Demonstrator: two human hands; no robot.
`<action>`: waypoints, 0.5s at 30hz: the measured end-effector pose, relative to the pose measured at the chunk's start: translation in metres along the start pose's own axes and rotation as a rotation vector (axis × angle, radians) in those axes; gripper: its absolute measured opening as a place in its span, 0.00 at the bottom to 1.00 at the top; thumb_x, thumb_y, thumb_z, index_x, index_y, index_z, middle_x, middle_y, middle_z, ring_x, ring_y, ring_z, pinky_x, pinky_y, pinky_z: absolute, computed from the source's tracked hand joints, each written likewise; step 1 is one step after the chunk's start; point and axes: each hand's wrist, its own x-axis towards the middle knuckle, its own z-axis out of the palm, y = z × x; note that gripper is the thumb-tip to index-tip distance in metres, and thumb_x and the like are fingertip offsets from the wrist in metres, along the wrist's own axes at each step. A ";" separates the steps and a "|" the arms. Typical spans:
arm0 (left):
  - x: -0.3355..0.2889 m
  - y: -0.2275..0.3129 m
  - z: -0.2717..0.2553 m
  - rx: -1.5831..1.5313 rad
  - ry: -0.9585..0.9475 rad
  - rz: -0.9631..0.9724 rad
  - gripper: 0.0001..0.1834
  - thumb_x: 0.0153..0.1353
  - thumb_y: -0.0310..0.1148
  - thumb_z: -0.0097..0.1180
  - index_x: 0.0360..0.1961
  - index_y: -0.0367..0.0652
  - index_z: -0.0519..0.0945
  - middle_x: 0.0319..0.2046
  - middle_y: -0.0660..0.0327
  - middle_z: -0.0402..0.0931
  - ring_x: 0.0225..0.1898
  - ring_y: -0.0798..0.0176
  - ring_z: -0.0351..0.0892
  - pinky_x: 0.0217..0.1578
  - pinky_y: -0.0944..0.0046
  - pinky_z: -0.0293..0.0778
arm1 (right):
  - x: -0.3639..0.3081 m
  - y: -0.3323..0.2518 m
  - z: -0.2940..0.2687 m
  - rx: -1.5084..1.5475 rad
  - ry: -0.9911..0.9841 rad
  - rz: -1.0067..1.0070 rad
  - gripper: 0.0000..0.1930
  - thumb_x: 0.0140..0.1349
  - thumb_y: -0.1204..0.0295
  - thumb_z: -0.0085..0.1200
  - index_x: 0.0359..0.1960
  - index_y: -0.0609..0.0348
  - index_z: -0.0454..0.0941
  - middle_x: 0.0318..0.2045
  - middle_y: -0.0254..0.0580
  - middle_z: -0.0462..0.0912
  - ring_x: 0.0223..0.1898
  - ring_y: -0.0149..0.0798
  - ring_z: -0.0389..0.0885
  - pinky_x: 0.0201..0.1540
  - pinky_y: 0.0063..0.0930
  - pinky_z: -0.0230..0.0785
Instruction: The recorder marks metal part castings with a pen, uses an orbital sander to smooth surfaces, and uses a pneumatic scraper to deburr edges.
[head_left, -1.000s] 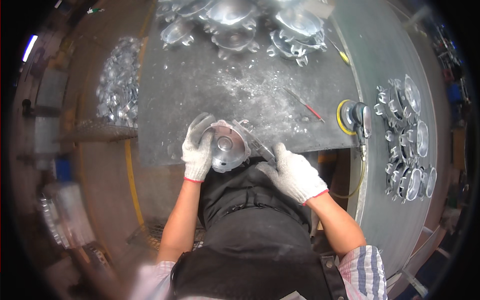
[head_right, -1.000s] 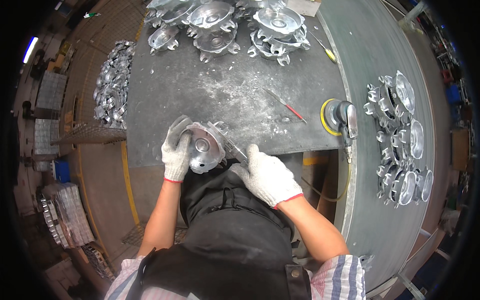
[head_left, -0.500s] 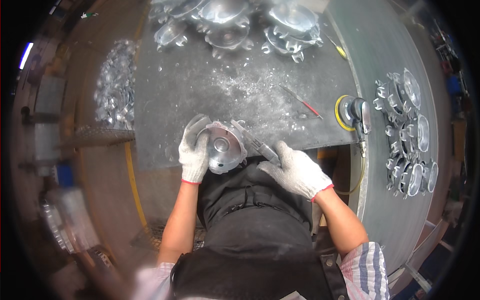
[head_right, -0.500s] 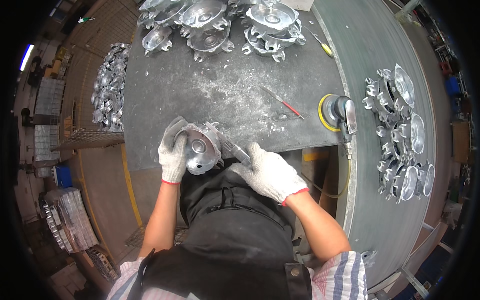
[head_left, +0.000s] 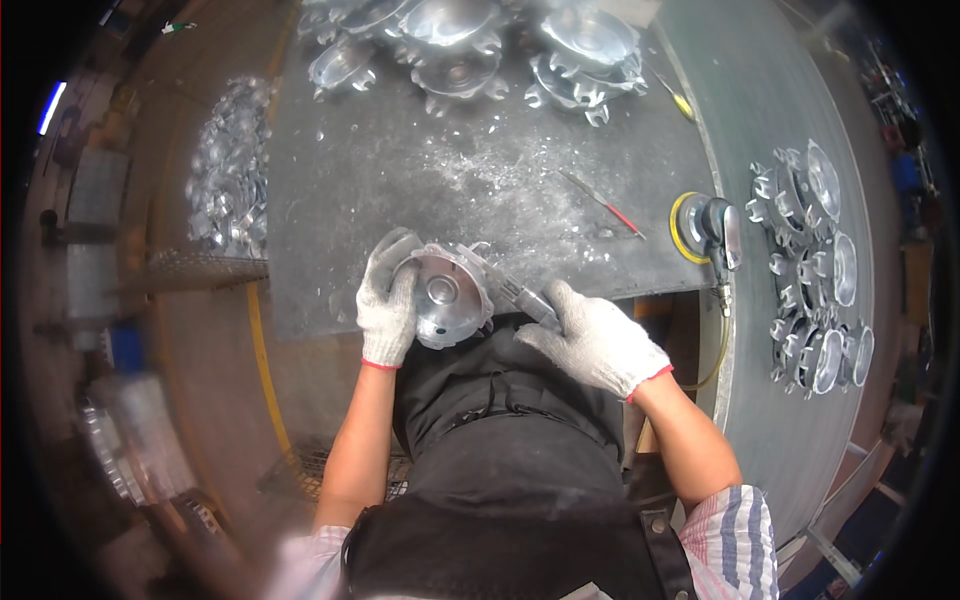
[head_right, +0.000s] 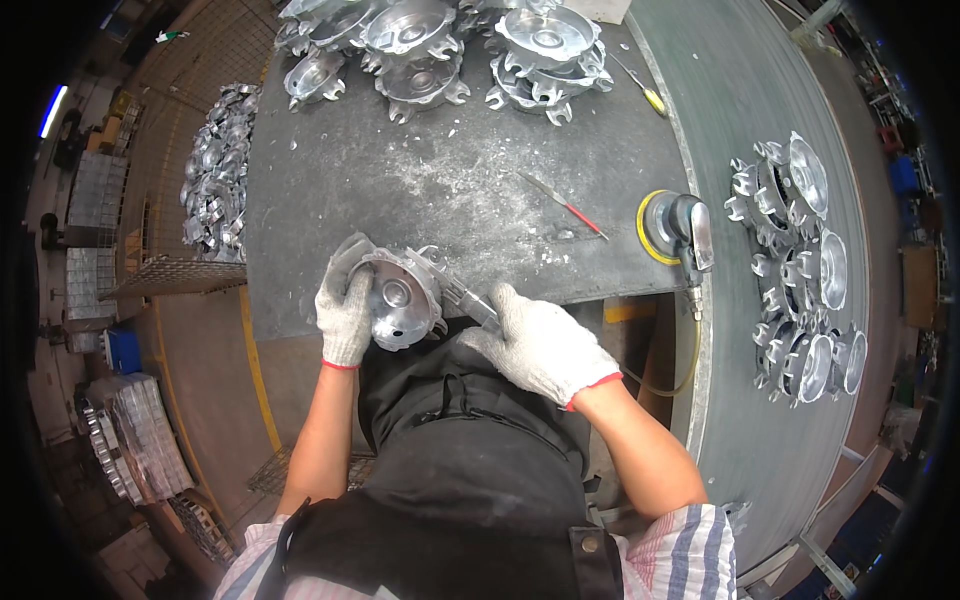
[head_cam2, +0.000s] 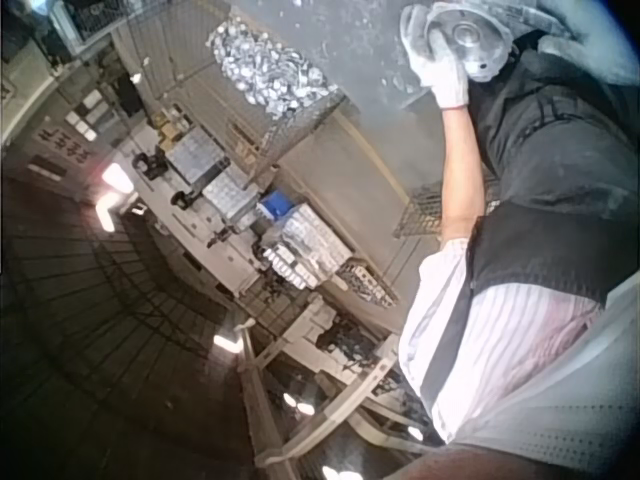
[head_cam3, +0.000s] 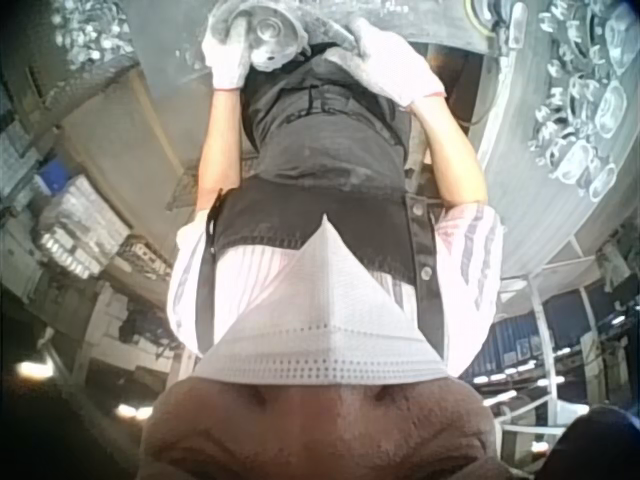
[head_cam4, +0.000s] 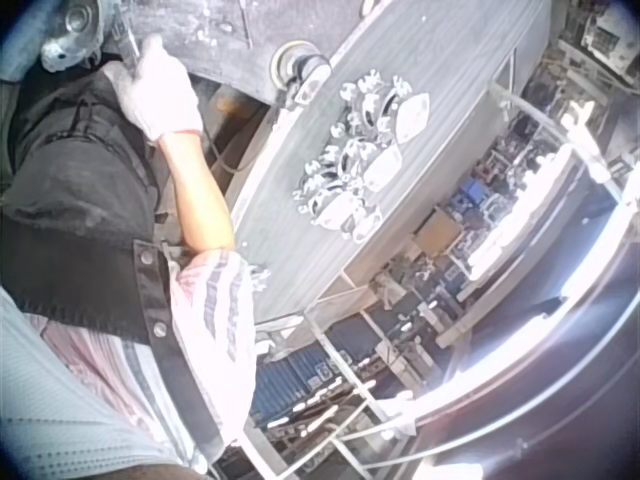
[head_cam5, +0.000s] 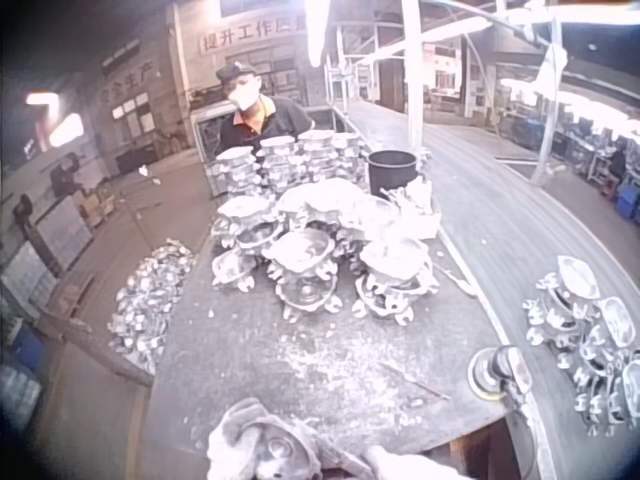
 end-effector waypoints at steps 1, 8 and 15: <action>0.000 0.000 0.000 0.001 0.001 -0.001 0.14 0.64 0.19 0.57 0.50 0.39 0.83 0.57 0.52 0.78 0.59 0.57 0.77 0.58 0.62 0.74 | 0.000 -0.001 -0.001 0.000 -0.001 -0.001 0.27 0.65 0.49 0.58 0.47 0.64 0.69 0.38 0.69 0.82 0.46 0.69 0.80 0.46 0.53 0.72; 0.000 0.000 -0.001 -0.013 0.010 -0.013 0.15 0.64 0.19 0.57 0.51 0.39 0.83 0.58 0.53 0.78 0.59 0.57 0.77 0.58 0.62 0.74 | -0.002 -0.007 -0.008 0.019 -0.077 -0.002 0.27 0.65 0.50 0.58 0.47 0.63 0.69 0.38 0.70 0.82 0.46 0.69 0.80 0.46 0.53 0.72; 0.000 0.002 0.003 -0.010 -0.024 -0.023 0.15 0.64 0.20 0.57 0.52 0.39 0.83 0.57 0.52 0.77 0.60 0.56 0.76 0.59 0.61 0.73 | 0.005 0.002 0.003 -0.030 0.007 0.053 0.26 0.67 0.50 0.56 0.49 0.63 0.69 0.40 0.70 0.82 0.47 0.70 0.79 0.47 0.54 0.72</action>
